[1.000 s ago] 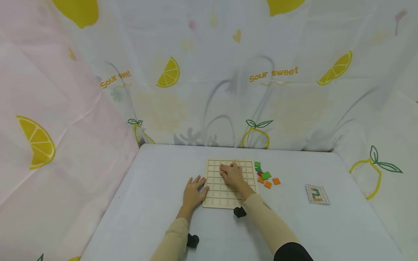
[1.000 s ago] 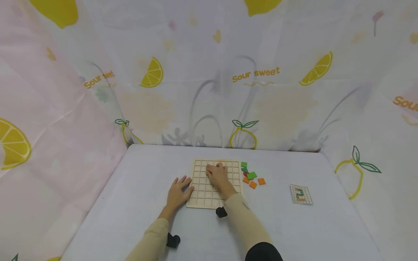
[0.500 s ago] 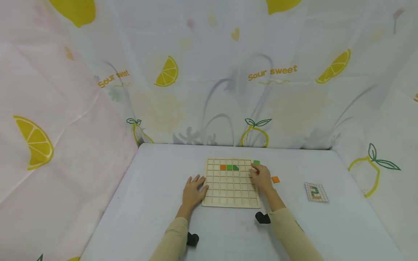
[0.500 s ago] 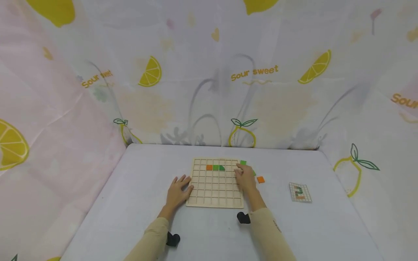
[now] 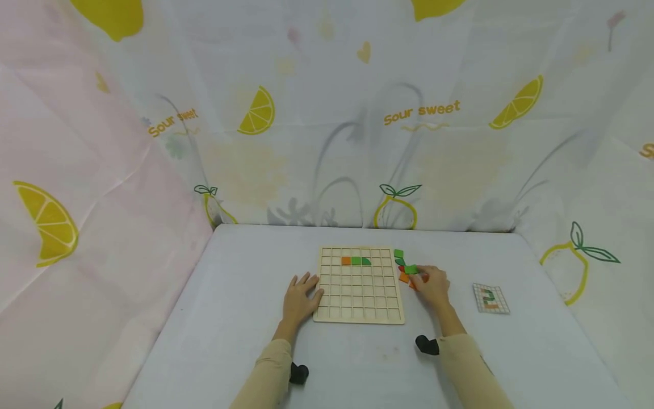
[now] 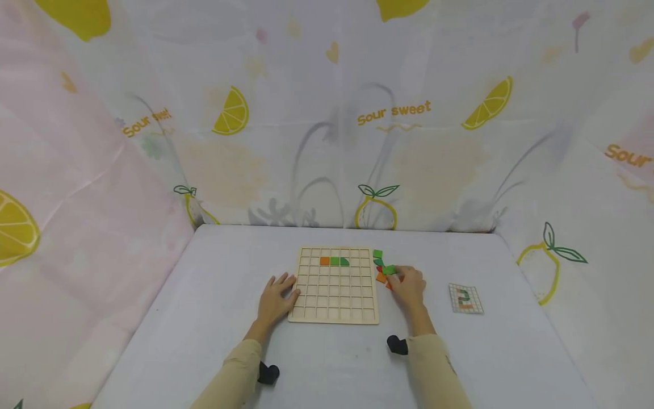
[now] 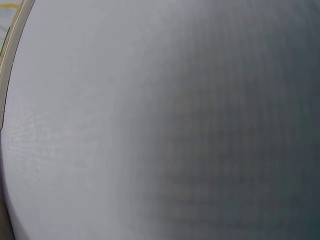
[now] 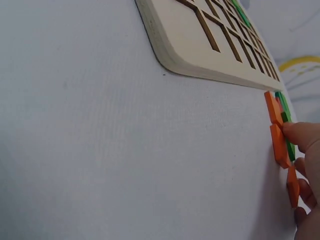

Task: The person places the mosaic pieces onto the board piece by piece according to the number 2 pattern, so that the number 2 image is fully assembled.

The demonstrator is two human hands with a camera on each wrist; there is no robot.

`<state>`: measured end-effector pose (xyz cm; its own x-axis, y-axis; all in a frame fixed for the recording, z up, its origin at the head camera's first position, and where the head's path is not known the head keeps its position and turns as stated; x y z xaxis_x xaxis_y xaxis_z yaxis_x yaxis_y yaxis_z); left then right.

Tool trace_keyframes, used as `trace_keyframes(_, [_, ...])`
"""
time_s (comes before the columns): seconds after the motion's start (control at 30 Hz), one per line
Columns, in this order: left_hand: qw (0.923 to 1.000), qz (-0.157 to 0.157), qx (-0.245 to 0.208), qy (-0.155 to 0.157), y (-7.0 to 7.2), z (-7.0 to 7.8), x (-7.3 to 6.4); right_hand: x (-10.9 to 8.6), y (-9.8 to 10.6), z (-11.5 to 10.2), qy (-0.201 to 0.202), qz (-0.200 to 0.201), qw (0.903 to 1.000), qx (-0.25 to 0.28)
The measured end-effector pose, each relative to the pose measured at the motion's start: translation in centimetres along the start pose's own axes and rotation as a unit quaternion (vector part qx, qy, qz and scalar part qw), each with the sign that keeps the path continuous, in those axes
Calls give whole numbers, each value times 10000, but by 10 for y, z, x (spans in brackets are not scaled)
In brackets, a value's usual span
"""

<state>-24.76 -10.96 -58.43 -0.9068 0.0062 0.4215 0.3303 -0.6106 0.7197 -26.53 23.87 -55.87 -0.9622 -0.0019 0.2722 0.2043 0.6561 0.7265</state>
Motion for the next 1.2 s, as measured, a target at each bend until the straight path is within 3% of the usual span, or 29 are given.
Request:
trace_keyframes(0.27, [10000,-72,-15,54,-1,-2,1,5,-5,-2,47,-43,9999,-146])
trace_keyframes(0.57, [9999,69,-44,-83,-1,-1,1,12,3,-2,40,-731,9971,-208])
trace_keyframes(0.97, [9997,-179,-79,144,-3,-3,-1,4,-2,3,562,287,9979,137])
trace_keyframes(1.2, [9997,-205,-14,145,-3,-3,-1,5,0,1,338,389,9985,173])
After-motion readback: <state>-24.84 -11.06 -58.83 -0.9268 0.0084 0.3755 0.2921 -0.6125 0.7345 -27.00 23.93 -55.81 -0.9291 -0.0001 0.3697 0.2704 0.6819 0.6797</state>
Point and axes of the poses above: each hand's wrist, its own x-axis towards the middle knuckle, its own y-axis out of the back of the hand, z = x × y, the point moved 2 cm from there along x, towards the middle knuckle, and after that the axes turned 9 degrees about y, right-handed, at the moved point
